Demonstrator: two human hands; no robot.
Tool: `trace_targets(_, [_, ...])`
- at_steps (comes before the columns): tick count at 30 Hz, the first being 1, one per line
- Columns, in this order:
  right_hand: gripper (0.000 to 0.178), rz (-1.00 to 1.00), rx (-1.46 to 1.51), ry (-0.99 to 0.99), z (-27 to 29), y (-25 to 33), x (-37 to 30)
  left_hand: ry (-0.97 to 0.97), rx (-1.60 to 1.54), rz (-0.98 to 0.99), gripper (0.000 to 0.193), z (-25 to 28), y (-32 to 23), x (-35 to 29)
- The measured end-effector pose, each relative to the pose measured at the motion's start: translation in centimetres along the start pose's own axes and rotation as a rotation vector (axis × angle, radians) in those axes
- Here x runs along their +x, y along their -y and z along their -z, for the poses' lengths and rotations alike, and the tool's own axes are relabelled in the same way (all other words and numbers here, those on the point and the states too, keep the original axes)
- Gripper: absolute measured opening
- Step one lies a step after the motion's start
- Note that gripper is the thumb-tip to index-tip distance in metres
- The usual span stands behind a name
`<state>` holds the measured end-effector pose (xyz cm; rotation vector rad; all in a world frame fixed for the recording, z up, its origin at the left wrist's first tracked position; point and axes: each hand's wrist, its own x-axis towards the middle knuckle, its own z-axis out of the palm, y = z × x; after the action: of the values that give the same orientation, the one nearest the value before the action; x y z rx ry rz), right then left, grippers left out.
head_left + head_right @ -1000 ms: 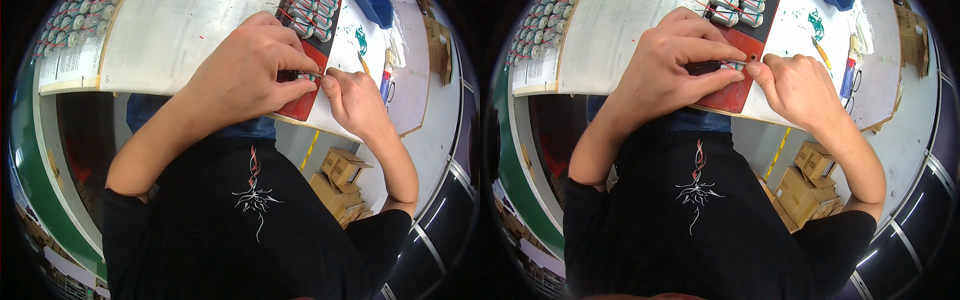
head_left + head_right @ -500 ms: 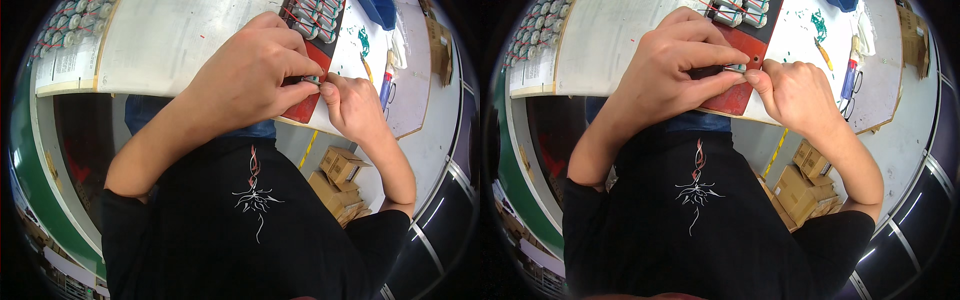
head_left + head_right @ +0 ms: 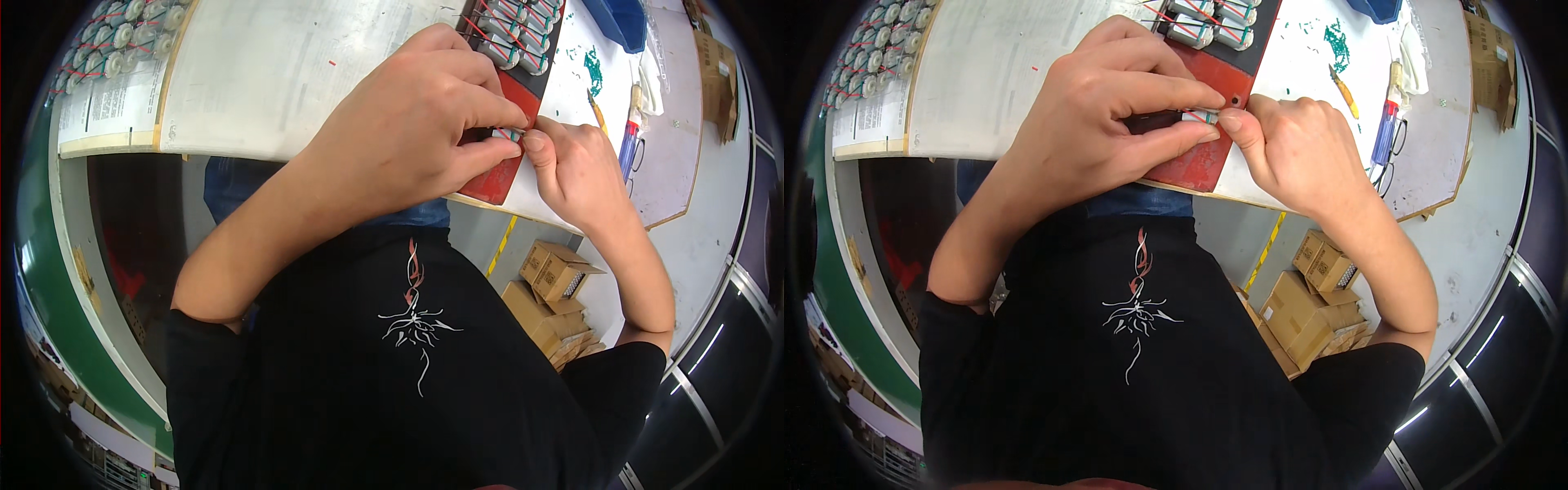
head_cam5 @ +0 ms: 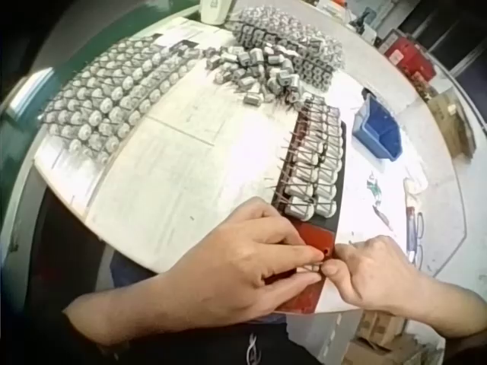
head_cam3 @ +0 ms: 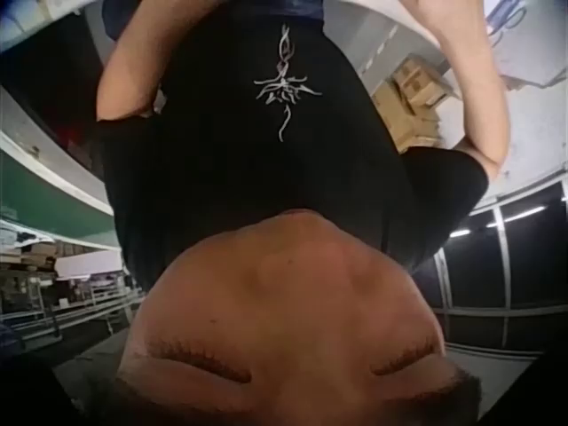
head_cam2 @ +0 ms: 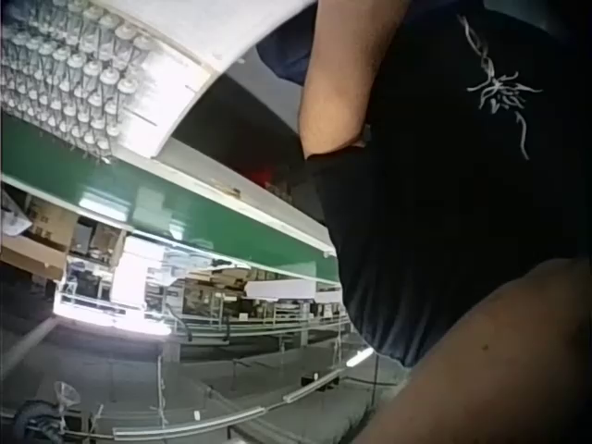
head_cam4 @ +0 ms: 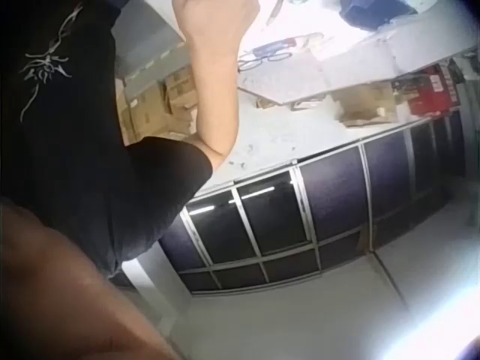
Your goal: Manually assembling small electronic components at a factory workstation.
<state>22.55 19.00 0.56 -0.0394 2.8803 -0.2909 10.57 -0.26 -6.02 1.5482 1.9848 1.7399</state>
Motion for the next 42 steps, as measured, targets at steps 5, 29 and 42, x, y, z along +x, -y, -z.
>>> trace_targets(5, [0.063, 0.059, 0.383, -0.081, -0.3, -3.1, -0.7, -0.001, -0.008, 0.013, 0.028, 0.5, -0.2, -0.2])
trace_targets(29, [0.064, 0.086, 1.712, -0.664, -2.9, -10.1, 0.1, -0.073, 0.377, 0.068, 0.032, 1.1, -1.3, 4.4])
trace_targets(42, [0.064, 0.059, 1.725, -0.624, -3.9, -10.7, -0.7, -0.187, 0.074, 0.737, 0.041, -0.5, 0.4, 8.2])
